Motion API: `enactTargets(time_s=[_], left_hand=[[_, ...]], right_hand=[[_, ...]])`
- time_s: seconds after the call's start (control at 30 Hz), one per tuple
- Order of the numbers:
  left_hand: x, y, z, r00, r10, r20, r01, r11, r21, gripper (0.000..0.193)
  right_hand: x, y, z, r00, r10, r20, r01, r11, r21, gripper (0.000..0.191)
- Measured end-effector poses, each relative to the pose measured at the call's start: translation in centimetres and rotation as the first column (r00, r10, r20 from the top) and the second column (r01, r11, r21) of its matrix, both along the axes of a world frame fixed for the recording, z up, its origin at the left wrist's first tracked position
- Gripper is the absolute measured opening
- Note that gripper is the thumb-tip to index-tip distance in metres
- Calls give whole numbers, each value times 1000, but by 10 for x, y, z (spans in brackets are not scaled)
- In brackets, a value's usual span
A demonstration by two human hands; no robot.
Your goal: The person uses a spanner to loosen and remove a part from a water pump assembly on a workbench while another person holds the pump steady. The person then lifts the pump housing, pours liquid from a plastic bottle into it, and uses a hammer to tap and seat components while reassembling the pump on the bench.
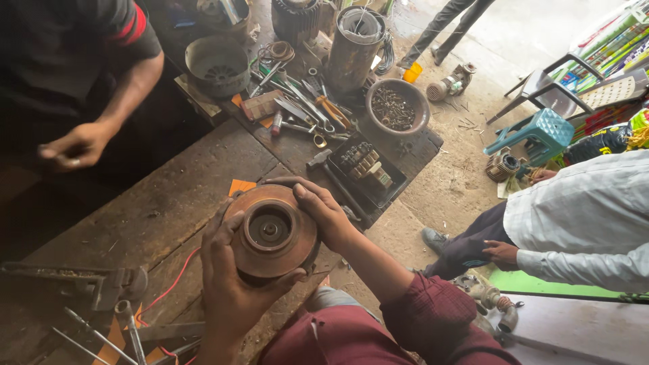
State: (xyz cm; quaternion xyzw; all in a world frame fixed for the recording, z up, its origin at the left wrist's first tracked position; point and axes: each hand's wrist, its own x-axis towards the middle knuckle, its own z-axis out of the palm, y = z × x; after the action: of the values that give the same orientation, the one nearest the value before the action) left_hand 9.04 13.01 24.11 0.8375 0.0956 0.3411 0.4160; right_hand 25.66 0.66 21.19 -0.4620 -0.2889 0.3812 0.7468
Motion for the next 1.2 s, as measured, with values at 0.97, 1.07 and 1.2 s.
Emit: enactTargets(time_s=[0.97,1.07,1.2], left_hand=[[-4,-12,4,994,88,-66,-48,889,455,113],[2,-3,1,995,-98,-11,97,968,233,113],[-3,4,1,986,-163,-24,161,985,-69,112]], right_hand=[[4,-17,-20,941,23,338,1,997,-71,46],[4,-15,-12,910,50,412,-3,994,-114,48],[-2,-9,-2,874,8,486,43,995,-94,48]])
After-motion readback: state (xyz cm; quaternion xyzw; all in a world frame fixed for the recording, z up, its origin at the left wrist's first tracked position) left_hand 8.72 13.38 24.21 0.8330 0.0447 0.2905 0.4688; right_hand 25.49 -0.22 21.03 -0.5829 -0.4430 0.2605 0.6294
